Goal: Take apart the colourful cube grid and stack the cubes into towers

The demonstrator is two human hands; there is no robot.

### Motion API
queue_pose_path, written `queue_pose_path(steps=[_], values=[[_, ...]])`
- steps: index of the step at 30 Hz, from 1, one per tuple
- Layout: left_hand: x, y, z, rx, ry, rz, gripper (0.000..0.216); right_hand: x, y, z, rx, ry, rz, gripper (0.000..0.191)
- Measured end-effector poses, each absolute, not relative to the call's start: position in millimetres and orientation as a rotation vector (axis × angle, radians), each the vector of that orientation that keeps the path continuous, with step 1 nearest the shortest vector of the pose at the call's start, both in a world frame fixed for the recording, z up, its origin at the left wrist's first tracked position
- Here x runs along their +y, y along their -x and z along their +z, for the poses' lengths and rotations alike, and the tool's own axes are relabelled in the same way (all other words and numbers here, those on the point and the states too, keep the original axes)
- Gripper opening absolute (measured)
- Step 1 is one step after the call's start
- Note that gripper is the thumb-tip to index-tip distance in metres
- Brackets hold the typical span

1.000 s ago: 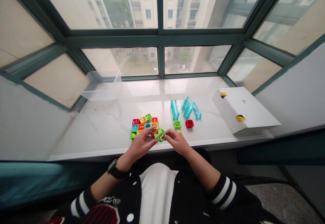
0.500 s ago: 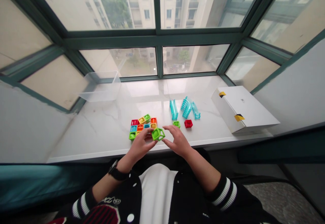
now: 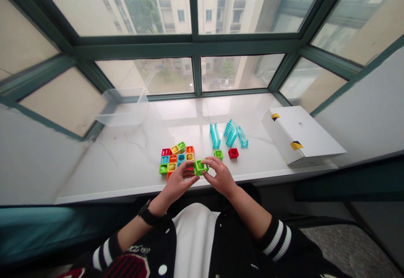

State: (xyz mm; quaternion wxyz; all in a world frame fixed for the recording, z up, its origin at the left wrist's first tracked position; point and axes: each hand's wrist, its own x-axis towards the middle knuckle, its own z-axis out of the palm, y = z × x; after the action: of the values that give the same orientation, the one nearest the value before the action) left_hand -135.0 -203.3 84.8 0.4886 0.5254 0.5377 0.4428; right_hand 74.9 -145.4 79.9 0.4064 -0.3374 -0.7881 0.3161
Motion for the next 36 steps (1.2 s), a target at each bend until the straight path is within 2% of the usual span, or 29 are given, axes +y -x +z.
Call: queue_pose_path(steps=[4,10,14,19,26,36], values=[[-200,137,81,1.32,-1.317,1.059,0.045,-145,-76,77,-1.993,0.86,0.803,0.033],[-191,135,82,1.348,-1.486,0.99,0.042,-133,-96,82,-1.996,0.833,0.976,0.055],[-180,126,81,1.333,-1.565,0.953,0.043,-120,-120,84,-2.072,0.84,1.01,0.05],[-157,109,80,1.276,-1.711,0.9,0.046,-110,-138,85,-2.086,0.954,0.971,0.053],[-117,104,51,1.391,-1.902,0.831,0.059,-86,-160,67,-1.987,1.269,0.673,0.041],[-69,79,10,1.516,-1.778,0.657,0.072,-48,-156,26,-1.984,1.488,0.77,0.045]])
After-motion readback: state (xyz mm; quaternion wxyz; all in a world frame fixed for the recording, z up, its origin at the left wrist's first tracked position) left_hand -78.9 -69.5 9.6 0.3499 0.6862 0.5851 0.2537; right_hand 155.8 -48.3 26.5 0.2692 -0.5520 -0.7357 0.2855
